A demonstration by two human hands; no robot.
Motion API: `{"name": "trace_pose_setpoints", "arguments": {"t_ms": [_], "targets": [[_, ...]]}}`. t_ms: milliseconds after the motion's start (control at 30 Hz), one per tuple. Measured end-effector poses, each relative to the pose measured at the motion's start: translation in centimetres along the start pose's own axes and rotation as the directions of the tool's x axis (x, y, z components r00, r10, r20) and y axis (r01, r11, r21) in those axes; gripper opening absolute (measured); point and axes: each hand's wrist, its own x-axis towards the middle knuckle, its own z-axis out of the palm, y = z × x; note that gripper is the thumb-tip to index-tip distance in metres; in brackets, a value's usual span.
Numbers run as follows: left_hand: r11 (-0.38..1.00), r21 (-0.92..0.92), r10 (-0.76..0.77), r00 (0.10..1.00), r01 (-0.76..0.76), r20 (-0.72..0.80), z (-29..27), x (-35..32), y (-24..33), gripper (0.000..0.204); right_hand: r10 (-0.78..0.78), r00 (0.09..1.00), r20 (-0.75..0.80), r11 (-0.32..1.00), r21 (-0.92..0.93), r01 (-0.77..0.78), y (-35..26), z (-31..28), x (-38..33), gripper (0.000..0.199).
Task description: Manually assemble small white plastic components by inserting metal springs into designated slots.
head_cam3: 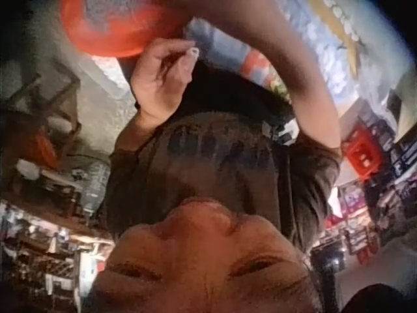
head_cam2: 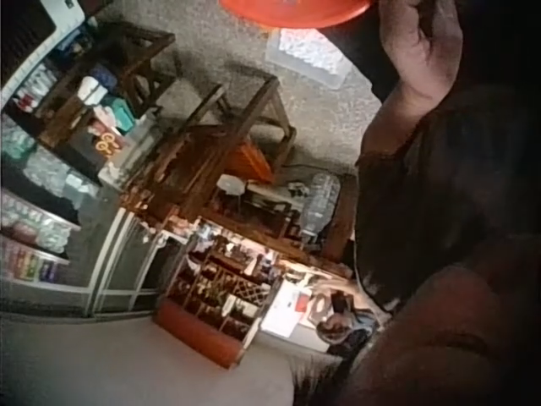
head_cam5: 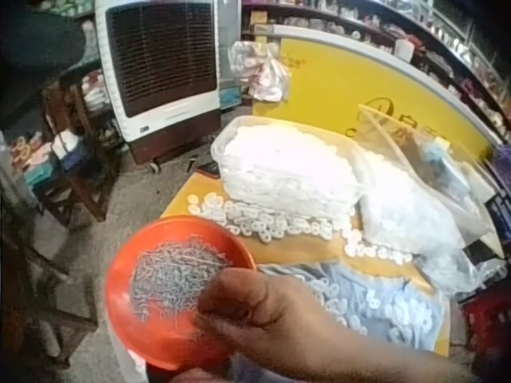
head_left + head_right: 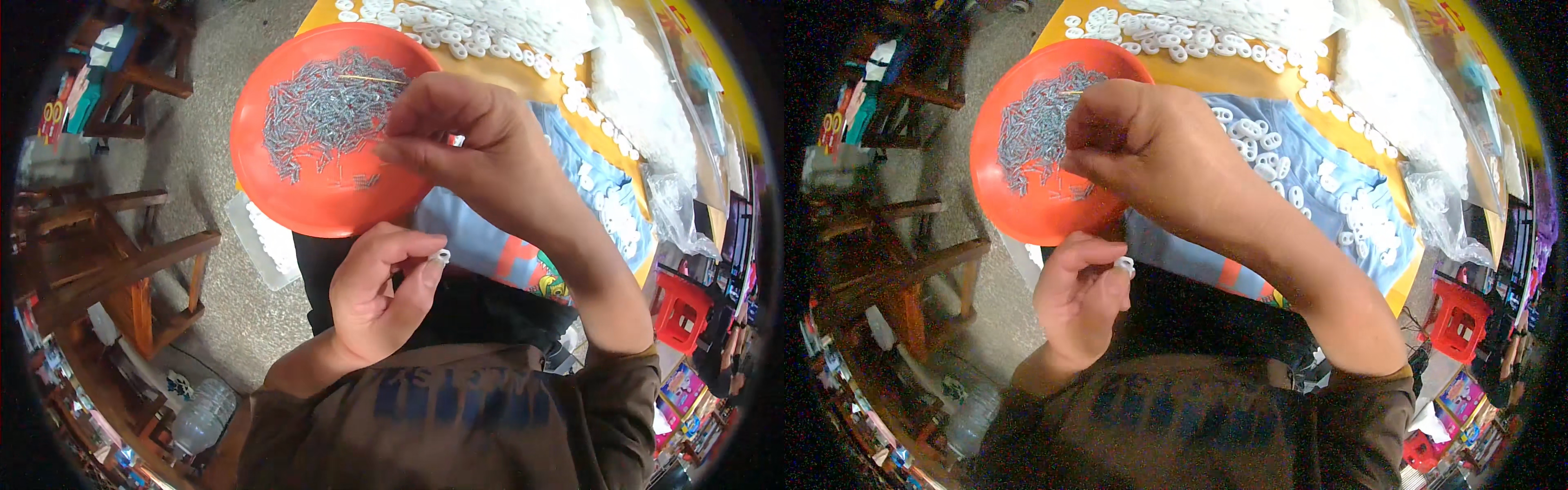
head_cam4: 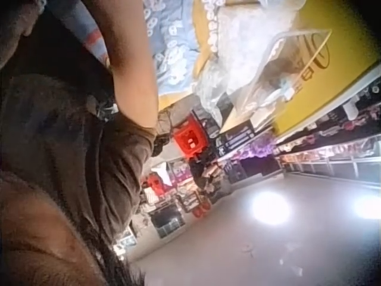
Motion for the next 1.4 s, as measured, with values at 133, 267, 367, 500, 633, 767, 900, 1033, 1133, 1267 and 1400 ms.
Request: {"name": "trace_pose_setpoints", "arguments": {"t_ms": [133,267,367,500,633,767,900,1033,1133,1267,1400], "targets": [[0.998,0.008,0.065,0.998,-0.065,0.001,-0.8,-0.3,-0.4,0.025,-0.054,0.998,-0.04,0.995,0.085,0.057,0.7,0.5,0.2,0.011],[0.99,0.016,0.143,0.989,-0.142,-0.04,-2.4,-0.1,0.1,0.026,0.083,0.996,0.012,0.976,0.202,-0.083,0.1,0.6,0.2,0.01],[0.975,0.038,0.223,0.965,-0.22,-0.135,-3.1,0.7,0.8,0.023,0.063,0.991,0.118,0.937,0.334,-0.1,0.3,0.6,0.3,0.013],[0.957,0.206,0.241,0.956,-0.206,-0.165,-3.7,2.8,1.9,0.019,0.103,0.982,0.16,0.815,0.552,-0.176,0.2,0.6,0.2,0.015],[0.966,0.226,0.167,0.971,-0.126,-0.172,-3.6,4.1,2.1,0.019,0.115,0.978,0.176,0.753,0.627,-0.202,-0.2,0.4,0.1,0.017],[0.979,0.175,0.132,0.981,-0.106,-0.14,-3.6,4.7,2.0,0.019,0.111,0.978,0.178,0.723,0.661,-0.203,0.0,0.3,0.2,0.018],[0.982,0.152,0.131,0.987,-0.115,-0.094,-3.8,5.2,1.8,0.017,0.102,0.976,0.194,0.74,0.641,-0.204,0.1,0.3,0.3,0.019],[0.975,0.162,0.167,0.983,-0.154,-0.076,-3.8,5.5,1.8,0.014,0.079,0.98,0.184,0.752,0.634,-0.18,0.3,0.6,0.3,0.02],[0.977,0.163,0.148,0.986,-0.134,-0.08,-3.9,5.5,1.8,0.011,0.099,0.979,0.18,0.756,0.626,-0.192,0.2,0.5,0.4,0.019],[0.996,0.075,0.047,0.995,-0.041,-0.084,-4.1,5.5,1.9,0.008,0.102,0.979,0.176,0.766,0.614,-0.19,0.2,0.6,0.4,0.02],[0.999,-0.031,-0.019,0.995,0.016,-0.102,-4.0,5.7,2.0,0.004,0.091,0.981,0.173,0.766,0.618,-0.18,0.4,0.9,0.5,0.02]]}}
